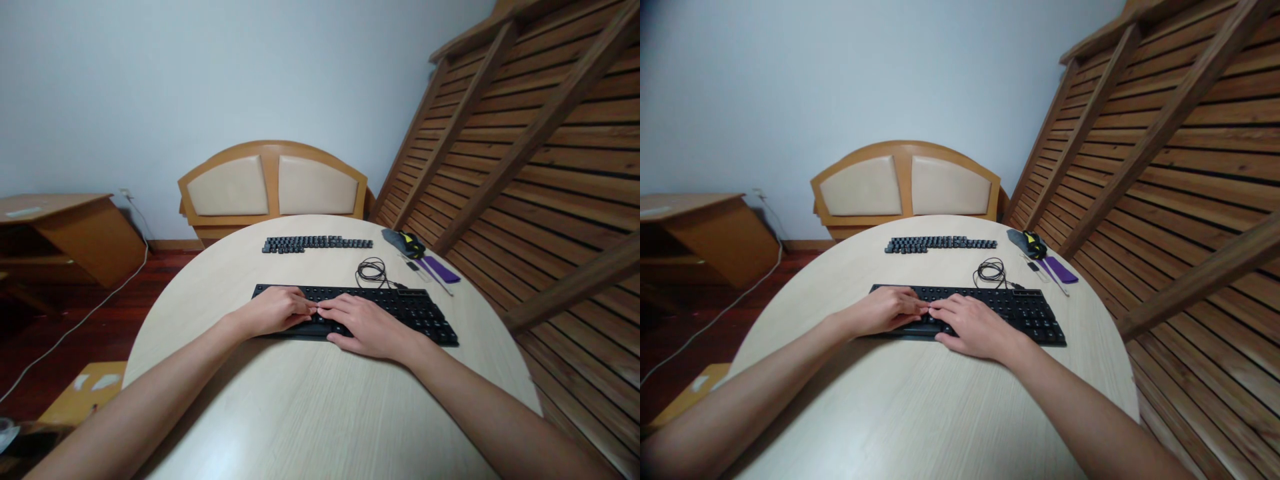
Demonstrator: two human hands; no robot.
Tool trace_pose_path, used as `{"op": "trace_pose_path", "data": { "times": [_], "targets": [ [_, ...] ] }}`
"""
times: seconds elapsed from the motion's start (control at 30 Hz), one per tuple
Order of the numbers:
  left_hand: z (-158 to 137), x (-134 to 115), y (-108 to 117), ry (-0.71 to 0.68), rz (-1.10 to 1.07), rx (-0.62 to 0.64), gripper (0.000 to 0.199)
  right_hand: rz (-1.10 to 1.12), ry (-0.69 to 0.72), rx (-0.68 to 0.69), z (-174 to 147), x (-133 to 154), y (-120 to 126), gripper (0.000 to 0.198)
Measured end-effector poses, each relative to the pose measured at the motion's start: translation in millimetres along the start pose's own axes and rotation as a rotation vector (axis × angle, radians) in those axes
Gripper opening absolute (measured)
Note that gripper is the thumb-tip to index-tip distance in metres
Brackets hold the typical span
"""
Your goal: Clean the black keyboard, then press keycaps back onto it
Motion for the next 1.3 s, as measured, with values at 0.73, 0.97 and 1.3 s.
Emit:
{"op": "trace_pose_path", "data": {
  "times": [0.73, 0.97, 1.3],
  "targets": [
    [-9, 6, 4, 0.026, -0.229, 0.067, 0.028, 0.028, 0.052, 0.079, 16, -5, 13, 0.038],
    [-32, 41, -4, 0.304, -0.181, 0.144, 0.109, -0.058, -0.129, 0.079, 67, -51, 24, 0.027],
    [-33, 45, -15, 0.289, -0.213, 0.145, 0.125, -0.203, -0.498, 0.151, 153, -111, 10, 0.041]
  ]
}}
Point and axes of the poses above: each hand's wrist, its own z-axis towards the middle knuckle, its own y-axis out of the back of the hand, x = y × z, the point moved 3 cm from there along z, towards the middle knuckle, and after that the axes turned 11 degrees about x, right-handed, at the moved point
